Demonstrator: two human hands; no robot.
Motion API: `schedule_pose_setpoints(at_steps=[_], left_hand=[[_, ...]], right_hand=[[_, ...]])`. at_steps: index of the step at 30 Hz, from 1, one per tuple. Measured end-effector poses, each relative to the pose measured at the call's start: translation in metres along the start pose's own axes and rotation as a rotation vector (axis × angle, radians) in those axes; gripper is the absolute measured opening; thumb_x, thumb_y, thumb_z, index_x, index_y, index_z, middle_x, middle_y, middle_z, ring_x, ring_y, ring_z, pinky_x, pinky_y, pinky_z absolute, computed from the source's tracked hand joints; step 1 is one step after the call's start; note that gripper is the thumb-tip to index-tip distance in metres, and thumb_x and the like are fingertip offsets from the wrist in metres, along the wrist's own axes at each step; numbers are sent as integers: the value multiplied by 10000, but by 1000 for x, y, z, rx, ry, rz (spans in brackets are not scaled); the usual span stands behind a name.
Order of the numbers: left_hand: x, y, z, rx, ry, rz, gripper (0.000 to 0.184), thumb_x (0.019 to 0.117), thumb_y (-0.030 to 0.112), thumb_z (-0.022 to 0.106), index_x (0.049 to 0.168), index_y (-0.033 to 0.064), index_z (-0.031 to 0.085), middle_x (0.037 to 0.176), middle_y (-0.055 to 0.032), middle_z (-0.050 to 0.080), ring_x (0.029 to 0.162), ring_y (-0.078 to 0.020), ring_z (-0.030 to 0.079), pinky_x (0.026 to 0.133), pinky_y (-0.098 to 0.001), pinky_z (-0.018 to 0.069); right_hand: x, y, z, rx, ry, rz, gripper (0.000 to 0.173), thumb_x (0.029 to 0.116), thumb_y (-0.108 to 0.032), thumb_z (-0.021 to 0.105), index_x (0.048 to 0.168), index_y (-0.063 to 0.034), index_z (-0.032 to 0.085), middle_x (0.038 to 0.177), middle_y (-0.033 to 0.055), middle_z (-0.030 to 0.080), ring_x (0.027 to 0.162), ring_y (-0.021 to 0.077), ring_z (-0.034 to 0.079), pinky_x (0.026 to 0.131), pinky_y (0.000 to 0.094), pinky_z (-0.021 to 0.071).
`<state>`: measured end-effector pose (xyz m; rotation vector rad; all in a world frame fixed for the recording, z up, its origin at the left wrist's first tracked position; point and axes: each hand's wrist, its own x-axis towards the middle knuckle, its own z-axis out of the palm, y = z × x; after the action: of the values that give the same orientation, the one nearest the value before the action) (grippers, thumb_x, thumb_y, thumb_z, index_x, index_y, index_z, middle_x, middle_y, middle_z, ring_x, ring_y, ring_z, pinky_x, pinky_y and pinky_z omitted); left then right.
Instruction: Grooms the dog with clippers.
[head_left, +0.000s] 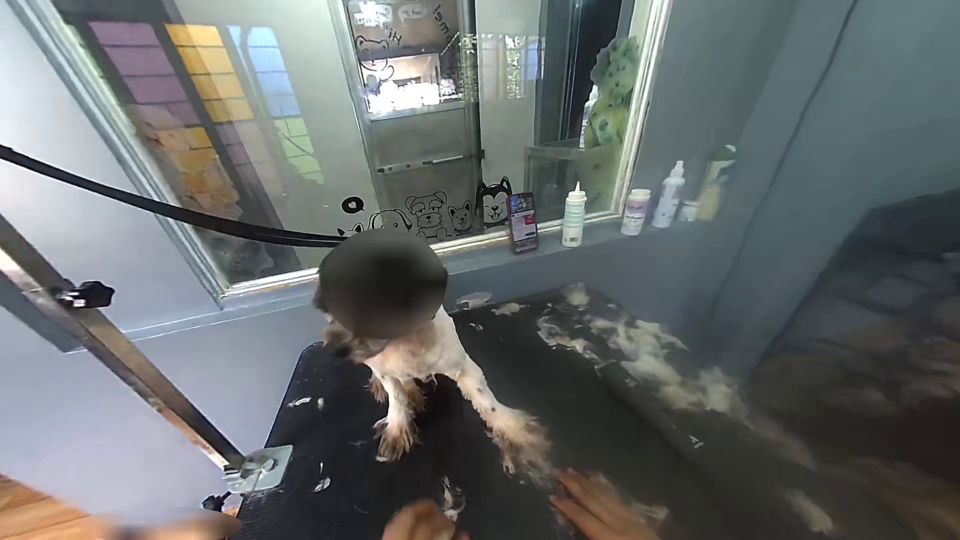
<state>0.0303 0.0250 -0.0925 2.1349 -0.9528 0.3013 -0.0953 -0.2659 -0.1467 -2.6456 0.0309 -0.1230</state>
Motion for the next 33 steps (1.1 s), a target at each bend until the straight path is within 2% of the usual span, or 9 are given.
schedule_pose_setpoints(at_steps=[3, 5, 13, 15, 17, 19, 27, 31, 33], left_hand=[[53, -4, -17, 5, 168, -45, 311, 923, 273, 738, 1075, 3, 720, 1135, -169, 698, 1046, -228, 695, 924, -393, 593], [76, -7, -13, 28, 223, -72, 289, 922, 311, 707, 1046, 51, 735, 1065, -91, 713, 928, -157, 702, 829, -349, 611], [57, 15, 59, -78, -22, -64, 316, 973, 283, 659, 764, 65, 750, 1016, -72, 743, 959, -208, 701, 866, -427, 574], [52, 19, 67, -93, -27, -34, 263, 978, 268, 665, 838, 71, 769, 1098, -79, 724, 1045, -205, 681, 931, -402, 566], [52, 16, 66, -52, -4, -26, 181, 950, 240, 680, 1029, 111, 780, 1187, -93, 694, 1117, -216, 664, 966, -405, 566], [59, 7, 55, 25, 22, -63, 302, 925, 311, 702, 1159, 126, 747, 1224, -107, 678, 1124, -236, 663, 944, -438, 574], [103, -60, 7, -230, 229, -500, 281, 944, 205, 696, 1140, 5, 704, 966, -101, 734, 866, -171, 716, 797, -377, 603], [123, -58, 22, -426, 119, -541, 574, 902, 228, 759, 1358, -51, 550, 1239, -174, 682, 1124, -226, 682, 977, -409, 567], [141, -55, 44, -550, 132, -540, 608, 855, 241, 820, 1318, -53, 558, 1207, -182, 673, 1114, -249, 661, 972, -447, 551]], right_hand=[[0, 0, -2, 61, 27, 6, 642, 997, -555, 566, 1438, -89, 594, 1585, 155, 458, 1506, 345, 369, 1258, 535, 251], [0, 3, 0, 107, 68, -4, 595, 1012, -509, 570, 1413, -70, 611, 1549, 154, 503, 1490, 334, 399, 1258, 521, 263], [-8, 4, 4, 99, 331, -67, 431, 1006, -389, 637, 1274, -56, 694, 1382, 149, 648, 1405, 315, 514, 1244, 616, 215], [-9, 3, 5, 80, 353, -65, 419, 1001, -393, 643, 1259, -69, 703, 1376, 133, 653, 1396, 294, 526, 1246, 599, 232], [-11, 4, 6, 66, 363, -65, 406, 1000, -394, 646, 1253, -82, 707, 1368, 115, 658, 1385, 270, 536, 1250, 581, 240], [-12, 4, 8, 60, 392, -75, 393, 996, -395, 647, 1246, -98, 710, 1361, 95, 661, 1376, 247, 543, 1254, 564, 248], [-14, 9, 14, 120, 678, -61, 344, 1010, -391, 576, 1199, -145, 726, 1248, 33, 709, 1252, 165, 629, 1203, 507, 383], [-11, 8, 12, 120, 656, -35, 330, 1012, -375, 574, 1188, -144, 731, 1219, 27, 719, 1223, 160, 644, 1187, 475, 411], [-9, 6, 13, 103, 630, -37, 336, 1015, -384, 566, 1187, -146, 729, 1209, 25, 721, 1208, 163, 651, 1181, 474, 416]])
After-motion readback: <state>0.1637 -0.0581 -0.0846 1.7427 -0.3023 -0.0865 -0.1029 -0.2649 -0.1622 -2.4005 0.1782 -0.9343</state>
